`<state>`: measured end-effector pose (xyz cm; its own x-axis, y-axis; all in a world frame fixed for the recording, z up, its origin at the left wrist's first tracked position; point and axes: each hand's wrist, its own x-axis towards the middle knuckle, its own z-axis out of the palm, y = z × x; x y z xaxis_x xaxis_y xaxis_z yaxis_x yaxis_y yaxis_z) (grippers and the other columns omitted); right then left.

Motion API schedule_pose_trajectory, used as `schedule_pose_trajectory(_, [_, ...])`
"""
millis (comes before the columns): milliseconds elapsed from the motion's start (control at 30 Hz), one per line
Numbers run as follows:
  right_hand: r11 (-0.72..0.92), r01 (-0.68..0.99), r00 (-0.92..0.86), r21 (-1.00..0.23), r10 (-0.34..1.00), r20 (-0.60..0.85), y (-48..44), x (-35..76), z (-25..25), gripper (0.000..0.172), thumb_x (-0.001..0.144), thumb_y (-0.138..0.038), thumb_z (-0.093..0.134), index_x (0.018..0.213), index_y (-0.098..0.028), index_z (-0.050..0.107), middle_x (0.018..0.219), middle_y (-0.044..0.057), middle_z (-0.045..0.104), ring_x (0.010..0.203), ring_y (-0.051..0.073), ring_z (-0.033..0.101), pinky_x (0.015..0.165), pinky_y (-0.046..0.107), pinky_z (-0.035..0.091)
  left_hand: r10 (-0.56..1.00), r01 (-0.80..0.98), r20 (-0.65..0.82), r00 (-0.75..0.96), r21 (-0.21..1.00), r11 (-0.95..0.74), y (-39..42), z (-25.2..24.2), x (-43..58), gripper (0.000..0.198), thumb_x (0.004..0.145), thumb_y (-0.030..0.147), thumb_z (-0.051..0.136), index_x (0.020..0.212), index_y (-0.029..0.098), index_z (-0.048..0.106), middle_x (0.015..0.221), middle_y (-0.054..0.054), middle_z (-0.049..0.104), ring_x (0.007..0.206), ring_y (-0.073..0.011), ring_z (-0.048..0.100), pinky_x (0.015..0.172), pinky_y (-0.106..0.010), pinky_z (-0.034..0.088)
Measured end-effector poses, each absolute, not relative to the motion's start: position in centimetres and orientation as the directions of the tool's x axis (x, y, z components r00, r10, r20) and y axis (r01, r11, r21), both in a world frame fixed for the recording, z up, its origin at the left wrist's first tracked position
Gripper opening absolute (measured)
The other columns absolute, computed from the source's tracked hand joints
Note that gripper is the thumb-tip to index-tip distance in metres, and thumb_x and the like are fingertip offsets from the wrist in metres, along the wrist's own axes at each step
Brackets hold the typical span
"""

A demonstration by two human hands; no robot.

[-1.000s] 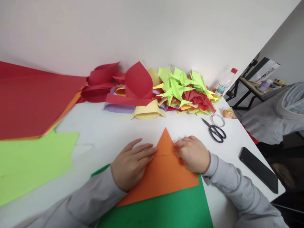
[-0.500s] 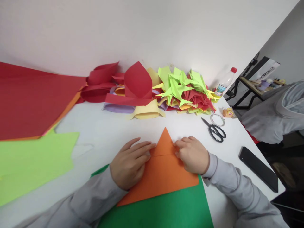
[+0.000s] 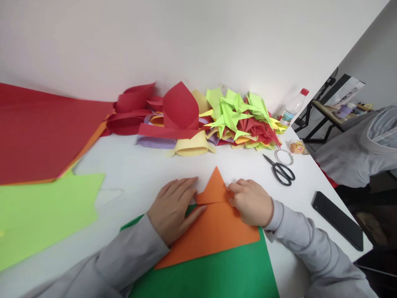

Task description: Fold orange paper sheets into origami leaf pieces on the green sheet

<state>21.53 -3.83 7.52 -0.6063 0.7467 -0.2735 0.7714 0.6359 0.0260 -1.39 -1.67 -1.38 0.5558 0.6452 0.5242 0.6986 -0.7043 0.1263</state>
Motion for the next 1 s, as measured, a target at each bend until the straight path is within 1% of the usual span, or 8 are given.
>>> schedule_pose_trajectory(200, [0.649, 0.761, -0.626, -0.006, 0.732, -0.269, -3.4, 21.9, 7.4, 0.015, 0.074, -0.017, 0.060, 0.084, -0.016, 0.072, 0.112, 0.011, 0.058, 0.092, 0.025, 0.052, 0.073, 0.036, 0.045, 0.682, 0.675, 0.509, 0.525, 0.238, -0.698, -1.4, -2.1, -1.4, 0.031, 0.089, 0.047, 0.043, 0.092, 0.018, 0.054, 0.122, -0.016, 0.058, 0.115, -0.0302, 0.051, 0.094, -0.048, 0.042])
schedule_pose_trajectory(367, [0.649, 0.745, -0.666, -0.153, 0.709, -0.234, -2.6, 22.5, 6.8, 0.015, 0.071, -0.013, 0.062, 0.080, -0.018, 0.073, 0.115, 0.009, 0.058, 0.099, 0.024, 0.052, 0.079, 0.033, 0.045, 0.713, 0.629, 0.475, 0.516, 0.356, -0.692, -1.5, -1.8, -1.1, 0.031, 0.087, 0.050, 0.045, 0.090, 0.020, 0.050, 0.119, -0.014, 0.061, 0.114, -0.0287, 0.054, 0.101, -0.053, 0.035])
schedule_pose_trajectory(533, [0.601, 0.742, -0.660, -0.298, 0.734, -0.162, -2.2, 22.9, 6.4, 0.017, 0.072, -0.010, 0.062, 0.078, -0.019, 0.074, 0.111, 0.006, 0.061, 0.100, 0.020, 0.054, 0.084, 0.028, 0.045, 0.756, 0.556, 0.428, 0.494, 0.513, -0.654, -2.0, -0.8, -0.7, 0.024, 0.088, 0.044, 0.045, 0.091, 0.022, 0.051, 0.092, -0.005, 0.068, 0.090, -0.0223, 0.064, 0.105, -0.053, 0.032])
schedule_pose_trajectory(633, [0.599, 0.728, -0.664, -0.334, 0.737, -0.125, -2.1, 23.0, 6.4, 0.013, 0.072, -0.011, 0.063, 0.074, -0.019, 0.074, 0.108, 0.006, 0.062, 0.099, 0.020, 0.056, 0.085, 0.028, 0.044, 0.845, 0.521, 0.360, 0.396, 0.670, -0.530, -2.2, -0.6, -0.6, 0.025, 0.085, 0.044, 0.046, 0.093, 0.021, 0.052, 0.087, -0.005, 0.068, 0.084, -0.0223, 0.066, 0.095, -0.049, 0.045])
schedule_pose_trajectory(733, [0.568, 0.721, -0.646, -0.396, 0.758, -0.091, -1.8, 22.9, 6.1, 0.008, 0.076, -0.020, 0.067, 0.070, -0.018, 0.072, 0.100, 0.006, 0.064, 0.092, 0.018, 0.058, 0.084, 0.028, 0.044, 0.932, 0.425, 0.192, 0.309, 0.848, -0.316, -2.3, -0.3, -0.6, 0.030, 0.080, 0.046, 0.051, 0.097, 0.021, 0.049, 0.091, -0.009, 0.069, 0.081, -0.0227, 0.068, 0.077, -0.039, 0.056])
schedule_pose_trajectory(767, [0.545, 0.728, -0.625, -0.416, 0.777, -0.076, -1.6, 22.8, 5.8, 0.014, 0.078, -0.024, 0.067, 0.067, -0.017, 0.071, 0.097, 0.006, 0.064, 0.089, 0.017, 0.058, 0.081, 0.028, 0.044, 0.943, 0.381, 0.148, 0.299, 0.887, -0.260, -2.3, -0.1, -0.5, 0.032, 0.078, 0.045, 0.053, 0.098, 0.020, 0.048, 0.091, -0.009, 0.070, 0.081, -0.0226, 0.069, 0.076, -0.038, 0.057])
schedule_pose_trajectory(900, [0.429, 0.766, -0.495, -0.478, 0.869, -0.014, -1.1, 22.3, 4.5, 0.032, 0.079, -0.035, 0.070, 0.057, -0.015, 0.058, 0.077, 0.003, 0.059, 0.074, 0.014, 0.054, 0.070, 0.026, 0.041, 0.960, 0.234, 0.091, 0.266, 0.960, -0.156, -2.5, 0.7, -0.1, 0.034, 0.073, 0.041, 0.059, 0.097, 0.020, 0.047, 0.086, -0.009, 0.070, 0.079, -0.0224, 0.069, 0.077, -0.038, 0.058])
schedule_pose_trajectory(1000, [0.287, 0.734, -0.368, -0.615, 0.930, -0.005, -1.0, 21.9, 3.7, 0.032, 0.068, -0.037, 0.079, 0.075, -0.017, 0.056, 0.069, -0.003, 0.052, 0.065, 0.012, 0.050, 0.063, 0.025, 0.038, 0.968, 0.159, 0.060, 0.242, 0.982, -0.100, -2.6, 1.2, 0.0, 0.033, 0.071, 0.038, 0.062, 0.095, 0.020, 0.048, 0.085, -0.007, 0.069, 0.077, -0.0208, 0.069, 0.076, -0.035, 0.058])
